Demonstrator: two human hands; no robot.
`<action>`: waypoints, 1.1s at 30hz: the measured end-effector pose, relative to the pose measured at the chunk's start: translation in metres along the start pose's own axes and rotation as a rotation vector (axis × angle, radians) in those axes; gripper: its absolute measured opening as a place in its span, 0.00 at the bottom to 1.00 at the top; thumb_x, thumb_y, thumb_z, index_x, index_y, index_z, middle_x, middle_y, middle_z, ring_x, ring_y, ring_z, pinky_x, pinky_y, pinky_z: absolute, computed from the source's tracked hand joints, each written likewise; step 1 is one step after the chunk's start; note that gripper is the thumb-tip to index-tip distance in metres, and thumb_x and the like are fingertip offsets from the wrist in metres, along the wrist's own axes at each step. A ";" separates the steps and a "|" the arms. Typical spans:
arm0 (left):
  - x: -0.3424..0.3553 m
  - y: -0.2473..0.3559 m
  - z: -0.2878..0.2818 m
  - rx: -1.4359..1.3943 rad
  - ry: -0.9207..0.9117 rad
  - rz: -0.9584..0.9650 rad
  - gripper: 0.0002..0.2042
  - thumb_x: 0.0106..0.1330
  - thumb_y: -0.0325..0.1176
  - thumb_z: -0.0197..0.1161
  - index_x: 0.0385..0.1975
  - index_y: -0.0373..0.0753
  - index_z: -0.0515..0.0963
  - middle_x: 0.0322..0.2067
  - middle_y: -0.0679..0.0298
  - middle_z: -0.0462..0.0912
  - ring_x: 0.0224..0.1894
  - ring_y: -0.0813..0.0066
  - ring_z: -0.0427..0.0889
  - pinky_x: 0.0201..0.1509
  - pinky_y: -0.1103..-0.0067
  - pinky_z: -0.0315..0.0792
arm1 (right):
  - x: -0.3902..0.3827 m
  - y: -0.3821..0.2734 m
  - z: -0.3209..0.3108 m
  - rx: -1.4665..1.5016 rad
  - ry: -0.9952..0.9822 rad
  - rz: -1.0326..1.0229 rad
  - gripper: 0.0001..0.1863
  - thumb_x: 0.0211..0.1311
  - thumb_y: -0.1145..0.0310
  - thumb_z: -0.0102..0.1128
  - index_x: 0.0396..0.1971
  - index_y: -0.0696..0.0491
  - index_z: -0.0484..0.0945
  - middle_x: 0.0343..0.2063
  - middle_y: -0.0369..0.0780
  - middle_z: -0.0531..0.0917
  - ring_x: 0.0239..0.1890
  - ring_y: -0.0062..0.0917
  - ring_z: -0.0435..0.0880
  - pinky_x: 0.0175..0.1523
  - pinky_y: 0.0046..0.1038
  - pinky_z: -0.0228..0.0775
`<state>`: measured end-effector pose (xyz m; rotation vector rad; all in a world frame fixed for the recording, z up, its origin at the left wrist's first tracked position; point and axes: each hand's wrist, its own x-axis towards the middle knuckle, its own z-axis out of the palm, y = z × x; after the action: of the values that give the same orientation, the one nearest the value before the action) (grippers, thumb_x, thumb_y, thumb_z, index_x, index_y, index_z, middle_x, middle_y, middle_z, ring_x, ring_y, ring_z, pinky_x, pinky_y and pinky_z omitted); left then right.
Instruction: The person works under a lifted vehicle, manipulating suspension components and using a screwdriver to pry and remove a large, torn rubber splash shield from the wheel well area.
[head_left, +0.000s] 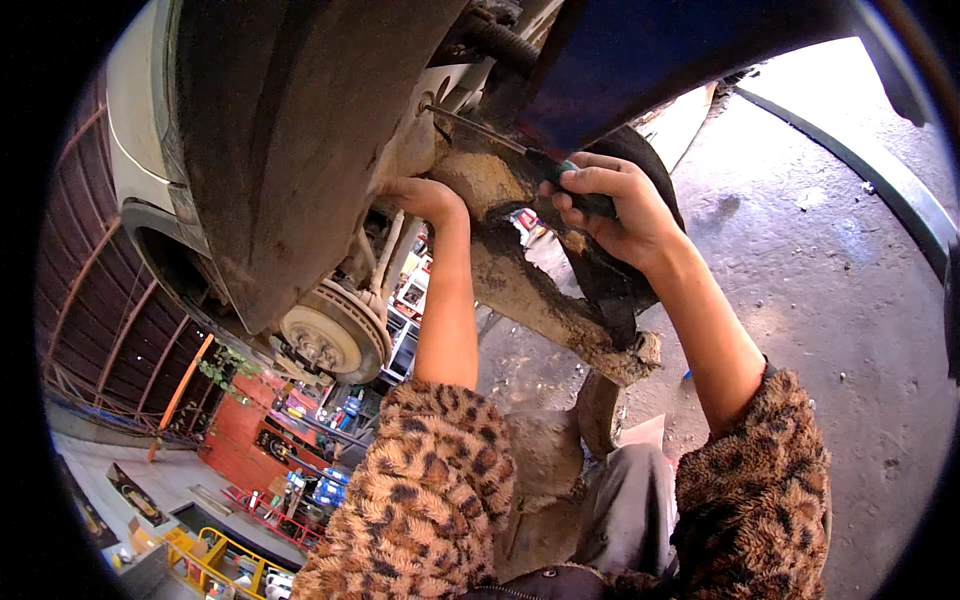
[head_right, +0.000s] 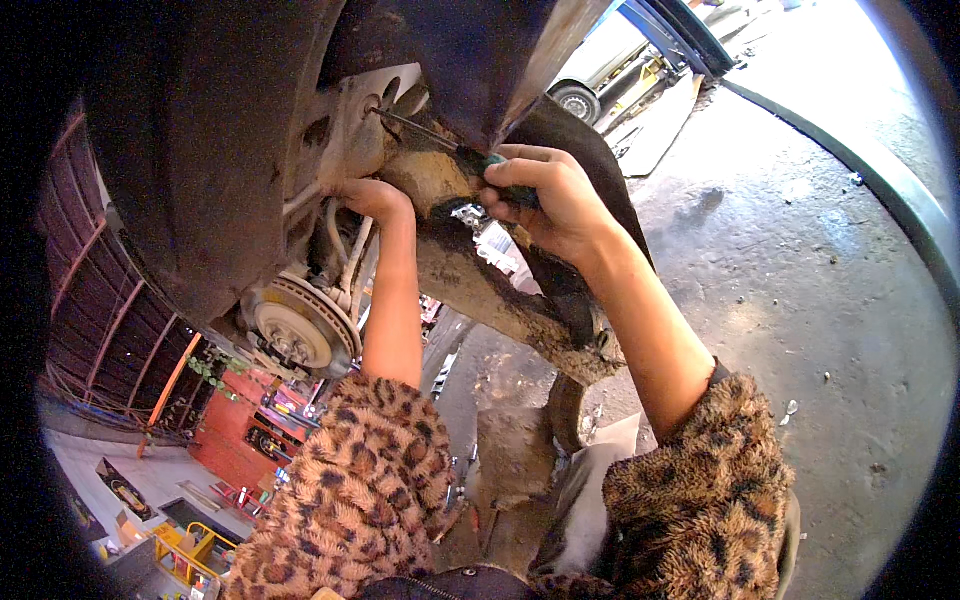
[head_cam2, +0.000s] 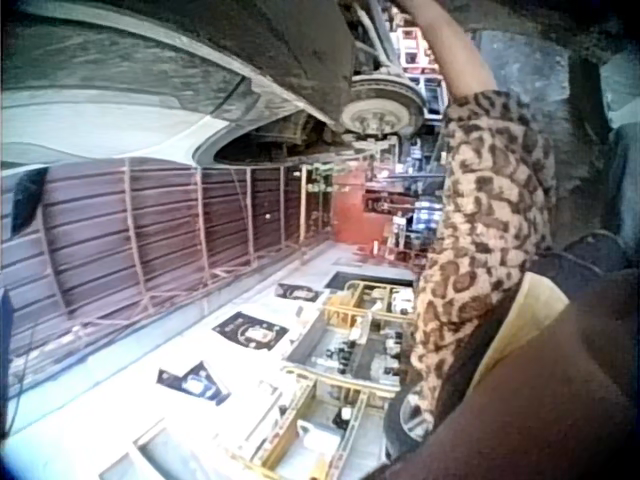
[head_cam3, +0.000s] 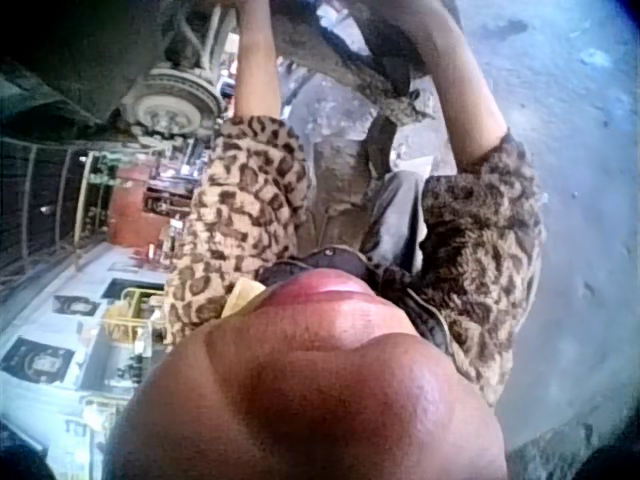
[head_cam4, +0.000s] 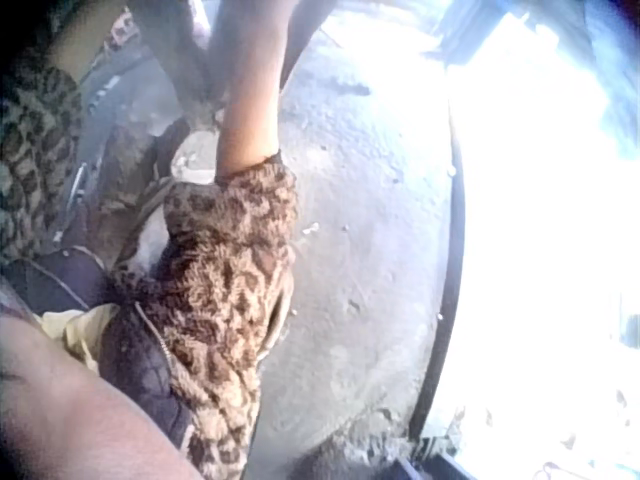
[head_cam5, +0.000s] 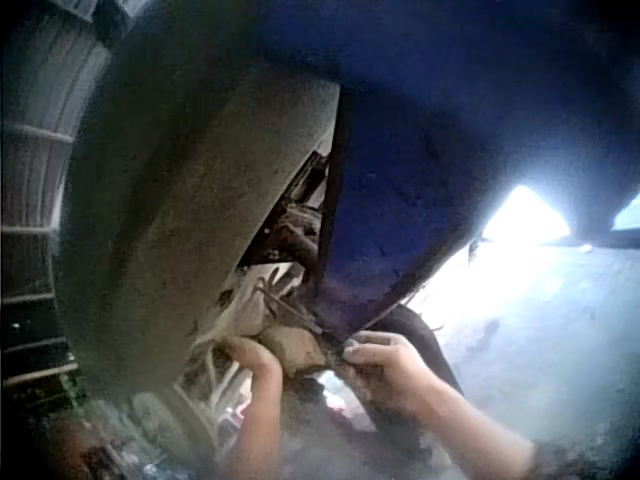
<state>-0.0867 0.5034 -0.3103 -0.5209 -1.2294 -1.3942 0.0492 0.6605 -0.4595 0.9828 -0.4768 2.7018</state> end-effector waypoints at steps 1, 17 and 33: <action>0.003 -0.002 -0.003 -0.013 -0.007 0.019 0.32 0.79 0.50 0.33 0.69 0.25 0.52 0.67 0.35 0.56 0.69 0.47 0.62 0.74 0.66 0.55 | 0.002 0.004 0.001 -0.001 -0.012 0.002 0.10 0.60 0.75 0.57 0.40 0.63 0.77 0.30 0.41 0.79 0.22 0.18 0.74 0.24 0.16 0.64; -0.006 0.022 0.006 -0.008 -0.205 -0.101 0.34 0.71 0.49 0.58 0.65 0.25 0.62 0.67 0.47 0.65 0.63 0.56 0.71 0.67 0.67 0.63 | 0.000 0.009 0.009 0.025 0.013 0.019 0.05 0.59 0.75 0.58 0.32 0.61 0.77 0.25 0.40 0.78 0.18 0.17 0.71 0.19 0.20 0.57; 0.032 -0.016 -0.003 0.220 -0.359 0.488 0.18 0.76 0.36 0.50 0.50 0.24 0.77 0.56 0.43 0.76 0.56 0.50 0.77 0.60 0.63 0.68 | -0.018 0.011 0.007 -0.051 0.177 0.146 0.10 0.62 0.67 0.63 0.38 0.57 0.78 0.22 0.34 0.72 0.13 0.12 0.55 0.17 0.17 0.43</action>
<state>-0.1084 0.4838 -0.2895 -0.8744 -1.4021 -0.7631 0.0632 0.6461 -0.4688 0.7135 -0.5998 2.8562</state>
